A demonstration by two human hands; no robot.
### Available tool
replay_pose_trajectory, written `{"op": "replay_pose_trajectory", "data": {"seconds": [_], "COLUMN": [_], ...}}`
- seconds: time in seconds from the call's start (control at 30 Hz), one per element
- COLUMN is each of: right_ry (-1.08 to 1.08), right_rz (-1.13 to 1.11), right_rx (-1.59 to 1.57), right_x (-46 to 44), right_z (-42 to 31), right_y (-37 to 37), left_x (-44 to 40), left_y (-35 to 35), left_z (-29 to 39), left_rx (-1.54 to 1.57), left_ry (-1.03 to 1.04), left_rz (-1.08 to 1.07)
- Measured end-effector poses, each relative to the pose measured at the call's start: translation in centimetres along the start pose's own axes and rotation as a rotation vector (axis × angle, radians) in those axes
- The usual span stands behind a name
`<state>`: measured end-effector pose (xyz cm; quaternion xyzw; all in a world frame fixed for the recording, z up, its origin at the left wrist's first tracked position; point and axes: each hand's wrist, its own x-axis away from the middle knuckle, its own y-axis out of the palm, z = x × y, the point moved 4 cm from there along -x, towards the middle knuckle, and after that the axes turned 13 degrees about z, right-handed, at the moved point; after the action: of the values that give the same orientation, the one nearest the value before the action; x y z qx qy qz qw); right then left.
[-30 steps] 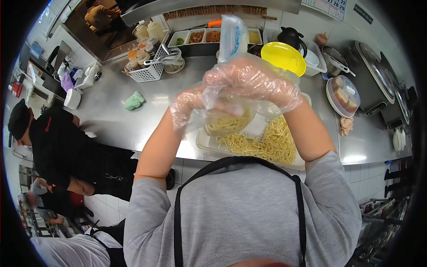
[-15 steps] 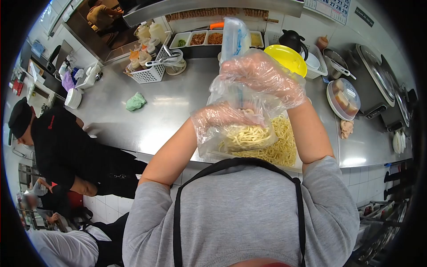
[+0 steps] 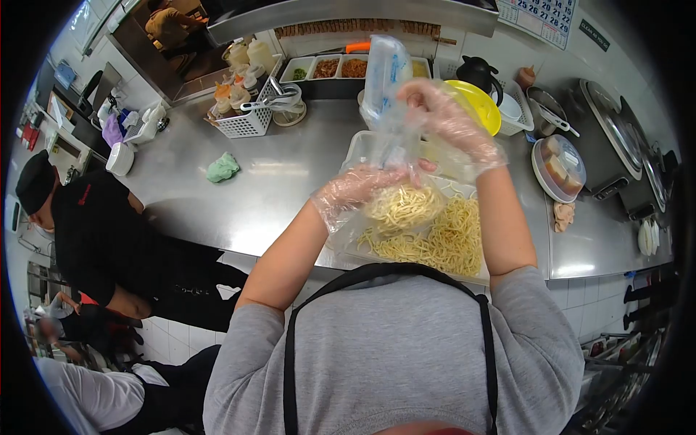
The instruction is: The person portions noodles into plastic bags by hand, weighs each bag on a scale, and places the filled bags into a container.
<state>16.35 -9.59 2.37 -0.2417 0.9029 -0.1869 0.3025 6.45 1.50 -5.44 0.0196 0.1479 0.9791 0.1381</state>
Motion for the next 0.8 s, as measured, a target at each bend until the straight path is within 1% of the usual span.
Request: {"op": "replay_pose_trajectory", "data": {"seconds": [0.03,0.07,0.1,0.13,0.17,0.2,0.23,0.27,0.3,0.33,0.37,0.4,0.47,0.5,0.57,0.6,0.67,0.73,0.77,0.8], "right_ry": [0.157,0.161,0.219,0.273,0.175,0.064,0.209,0.283,0.356,0.293,0.229,0.231,0.275,0.276,0.644,0.638,0.443,0.545,0.544,0.532], "right_rz": [-0.006,-0.007,-0.071,-0.134,-0.213,-0.280,-0.274,-0.273,-0.269,-0.285,-0.297,-0.293,0.085,0.080,0.276,0.261,0.000,0.272,0.281,0.290], "right_rx": [-0.382,-0.381,-0.675,-0.967,-0.801,-0.639,-0.612,-0.599,-0.588,-0.482,-0.376,-0.380,-0.437,-0.438,-0.920,-0.922,-1.258,-1.207,-1.239,-1.294], "right_x": [0.3,1.8,4.0,5.2,5.0,4.8,5.2,5.0,4.9,4.4,3.9,4.0,4.3,4.5,4.9,5.0,4.6,5.2,5.3,5.3], "right_z": [2.0,3.3,4.0,4.2,3.6,3.0,4.0,3.8,3.3,2.2,0.9,-0.1,-1.5,-2.1,-1.9,-1.5,-1.1,-1.0,0.3,-0.3], "right_y": [-0.1,-0.3,-0.2,-0.2,0.7,1.7,3.1,3.8,4.5,4.4,4.3,4.7,4.1,4.4,4.9,4.8,4.5,4.4,4.3,4.0], "left_x": [0.3,0.6,0.8,0.7,0.6,0.3,-0.1,-0.4,-0.7,-1.1,-1.1,-0.9,-0.9,-0.4,1.1,1.1,0.8,0.6,1.0,1.4], "left_y": [0.2,0.2,0.1,-0.4,-0.9,-1.3,-2.2,-3.2,-3.8,-3.7,-3.2,-2.3,-0.4,0.9,2.2,2.1,2.2,1.8,2.2,2.8], "left_z": [0.6,0.9,0.9,0.5,0.2,-0.1,-0.8,-1.6,-2.5,-3.0,-2.8,-2.1,-1.0,0.5,2.0,1.9,1.6,1.0,1.4,1.5], "left_rx": [0.039,0.079,0.083,0.049,0.011,0.010,-0.151,-0.312,-0.313,-0.381,-0.417,-0.448,-0.315,-0.313,-0.392,-0.391,-0.450,-0.761,-0.649,-0.541], "left_ry": [0.002,0.002,-0.002,-0.125,-0.246,-0.246,-0.217,-0.186,-0.191,-0.008,0.081,0.171,-0.046,-0.046,-0.339,-0.333,-0.206,-0.098,-0.033,0.038], "left_rz": [0.015,0.030,0.029,0.112,0.194,0.190,0.231,0.274,0.275,0.147,0.078,0.013,-0.044,-0.039,0.170,0.185,0.016,0.025,0.033,0.044]}}
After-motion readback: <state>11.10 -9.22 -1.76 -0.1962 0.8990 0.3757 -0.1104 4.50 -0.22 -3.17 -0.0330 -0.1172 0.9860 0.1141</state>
